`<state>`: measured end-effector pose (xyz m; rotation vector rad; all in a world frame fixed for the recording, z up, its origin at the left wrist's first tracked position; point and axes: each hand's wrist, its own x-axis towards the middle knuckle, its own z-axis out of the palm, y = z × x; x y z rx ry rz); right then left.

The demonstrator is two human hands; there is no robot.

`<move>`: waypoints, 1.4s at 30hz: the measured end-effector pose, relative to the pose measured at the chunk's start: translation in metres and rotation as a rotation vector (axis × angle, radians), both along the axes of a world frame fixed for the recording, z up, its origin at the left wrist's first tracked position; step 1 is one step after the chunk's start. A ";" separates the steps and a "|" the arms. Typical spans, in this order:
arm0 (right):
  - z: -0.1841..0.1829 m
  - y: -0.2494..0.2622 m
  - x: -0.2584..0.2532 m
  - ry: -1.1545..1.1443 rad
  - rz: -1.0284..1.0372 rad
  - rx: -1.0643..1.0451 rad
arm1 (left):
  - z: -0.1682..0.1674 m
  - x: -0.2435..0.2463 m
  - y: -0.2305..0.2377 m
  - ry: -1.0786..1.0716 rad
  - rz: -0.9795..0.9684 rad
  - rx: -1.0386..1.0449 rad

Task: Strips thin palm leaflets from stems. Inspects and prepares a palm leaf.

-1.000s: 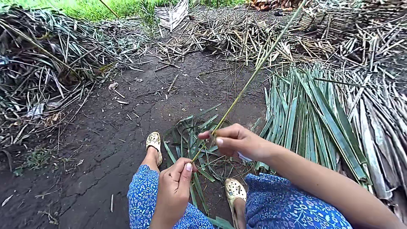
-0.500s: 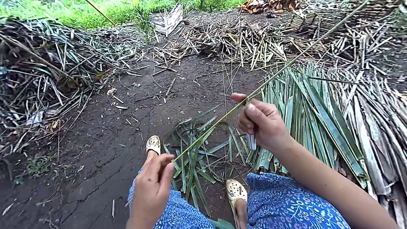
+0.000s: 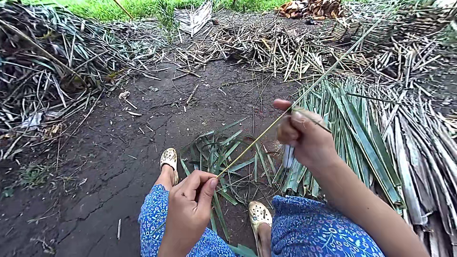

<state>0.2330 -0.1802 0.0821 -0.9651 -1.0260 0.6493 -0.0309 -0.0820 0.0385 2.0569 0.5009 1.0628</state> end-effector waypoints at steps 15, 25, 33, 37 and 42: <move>0.004 0.000 0.017 -0.037 0.008 -0.008 | -0.009 -0.037 0.016 0.076 0.017 -0.034; 0.005 -0.014 -0.002 -0.035 0.181 -0.137 | -0.013 -0.044 0.020 0.143 -0.025 -0.146; 0.001 -0.011 -0.007 -0.041 0.204 -0.159 | -0.018 -0.037 0.011 0.041 -0.127 -0.167; 0.011 -0.020 0.026 0.104 -0.114 0.006 | -0.017 -0.060 0.020 0.121 -0.130 -0.187; 0.012 -0.024 0.016 0.092 -0.074 -0.028 | -0.018 -0.063 0.026 0.186 -0.120 -0.222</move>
